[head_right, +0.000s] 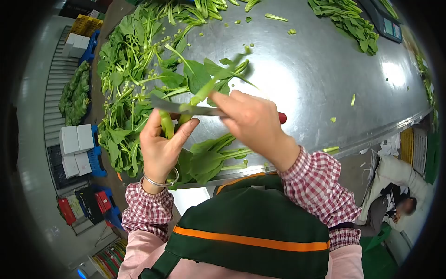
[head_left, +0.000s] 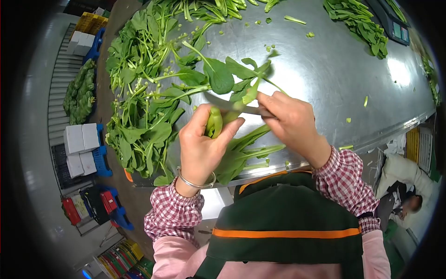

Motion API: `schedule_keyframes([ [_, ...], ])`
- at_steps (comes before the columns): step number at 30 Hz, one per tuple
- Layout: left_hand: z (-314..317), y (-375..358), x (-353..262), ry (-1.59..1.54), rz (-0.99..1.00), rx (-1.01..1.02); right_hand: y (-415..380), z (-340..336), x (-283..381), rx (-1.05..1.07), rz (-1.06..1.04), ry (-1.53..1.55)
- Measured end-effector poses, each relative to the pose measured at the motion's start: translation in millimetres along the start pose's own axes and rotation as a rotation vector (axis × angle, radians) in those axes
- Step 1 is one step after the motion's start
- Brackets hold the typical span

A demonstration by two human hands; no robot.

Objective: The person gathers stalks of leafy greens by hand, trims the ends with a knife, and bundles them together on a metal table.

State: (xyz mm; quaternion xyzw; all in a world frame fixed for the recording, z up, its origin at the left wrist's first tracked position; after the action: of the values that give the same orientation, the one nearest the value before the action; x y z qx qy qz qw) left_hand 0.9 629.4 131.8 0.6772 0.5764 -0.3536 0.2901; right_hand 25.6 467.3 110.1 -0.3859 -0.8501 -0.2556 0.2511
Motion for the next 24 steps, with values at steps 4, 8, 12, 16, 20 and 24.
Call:
schedule_keyframes([
  [4, -16.5, 2.9, -3.7, 0.148, 0.055, -0.057, -24.5, 35.4, -99.6, 0.020, 0.522, 0.189],
  [8, -15.1, 14.6, 7.8, 0.800, -0.030, 0.094, -48.2, 41.6, -114.2, 0.190, 0.749, 0.560],
  [12, 91.8, 14.0, 52.5, 0.464, 0.114, 0.376, -72.4, 43.0, -120.8, 0.096, 0.741, 0.680],
  [16, 170.6, 11.4, 102.9, 0.393, 0.068, 0.484, -92.7, 37.5, -111.3, 0.063, 0.779, 0.688],
  [20, 127.2, 16.0, 94.2, -0.113, -0.111, 0.480, -102.7, 6.9, -88.3, 0.018, 0.632, 0.446],
  [24, 81.7, 7.0, 35.9, -0.609, -0.264, 0.606, -73.6, -5.4, -38.0, -0.037, 0.287, 0.278],
])
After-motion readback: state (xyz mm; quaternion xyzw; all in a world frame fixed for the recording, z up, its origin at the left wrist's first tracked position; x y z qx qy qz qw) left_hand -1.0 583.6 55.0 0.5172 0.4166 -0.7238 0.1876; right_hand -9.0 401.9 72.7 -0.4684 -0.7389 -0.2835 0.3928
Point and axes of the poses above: each hand's wrist, its own y-axis towards the middle knuckle, its own z-axis out of the palm, x = y × z, the point moved 8 cm from there along y, towards the middle knuckle, and after that the axes turned 15 degrees about x, right-handed, at the moved point
